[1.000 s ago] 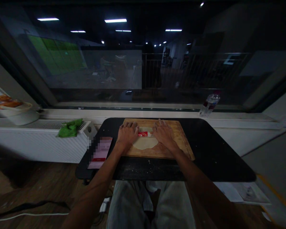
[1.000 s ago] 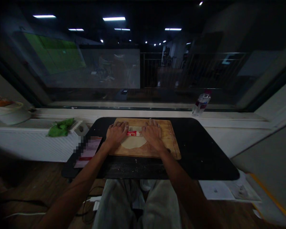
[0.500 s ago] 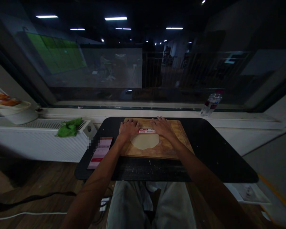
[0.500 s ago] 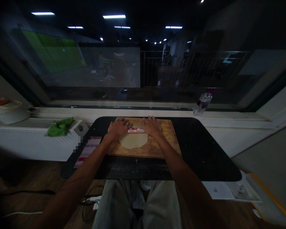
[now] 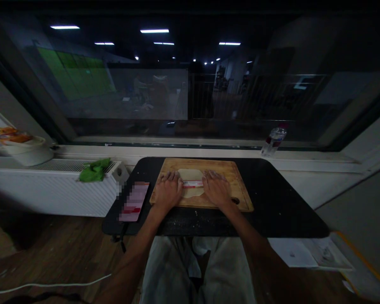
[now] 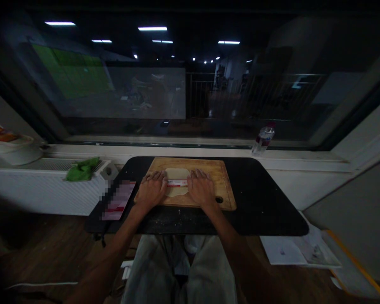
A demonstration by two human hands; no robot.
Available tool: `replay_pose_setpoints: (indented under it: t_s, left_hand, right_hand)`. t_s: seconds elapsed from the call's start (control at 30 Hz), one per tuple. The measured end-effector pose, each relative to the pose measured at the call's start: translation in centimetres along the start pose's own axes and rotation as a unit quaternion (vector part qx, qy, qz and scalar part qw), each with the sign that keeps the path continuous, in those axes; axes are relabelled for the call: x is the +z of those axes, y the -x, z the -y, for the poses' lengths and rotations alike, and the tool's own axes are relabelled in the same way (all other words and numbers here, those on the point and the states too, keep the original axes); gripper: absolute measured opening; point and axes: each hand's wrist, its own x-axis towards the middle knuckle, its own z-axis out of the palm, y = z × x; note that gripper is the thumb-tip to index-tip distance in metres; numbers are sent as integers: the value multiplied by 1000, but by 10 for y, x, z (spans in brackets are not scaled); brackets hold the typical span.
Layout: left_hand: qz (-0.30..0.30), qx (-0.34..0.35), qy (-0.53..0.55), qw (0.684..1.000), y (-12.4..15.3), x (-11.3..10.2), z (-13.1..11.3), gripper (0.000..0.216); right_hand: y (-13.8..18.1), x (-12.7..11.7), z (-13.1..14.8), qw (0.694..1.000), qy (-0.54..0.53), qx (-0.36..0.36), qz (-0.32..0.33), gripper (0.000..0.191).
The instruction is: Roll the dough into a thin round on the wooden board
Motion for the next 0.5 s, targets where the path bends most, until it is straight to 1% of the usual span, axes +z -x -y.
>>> replay_pose_setpoints:
  t_s: [0.13, 0.23, 0.5]
  left_hand:
    - [-44, -3, 9, 999, 14, 8, -1, 53]
    - [-58, 5, 13, 998, 16, 10, 0, 53]
    - [-30, 16, -8, 999, -2, 8, 4, 54]
  right_hand:
    - [14, 2, 3, 1000, 4, 5, -17, 55]
    - [16, 3, 4, 1000, 9, 6, -20, 56]
    - [-2, 5, -2, 1000, 18, 2, 6, 56]
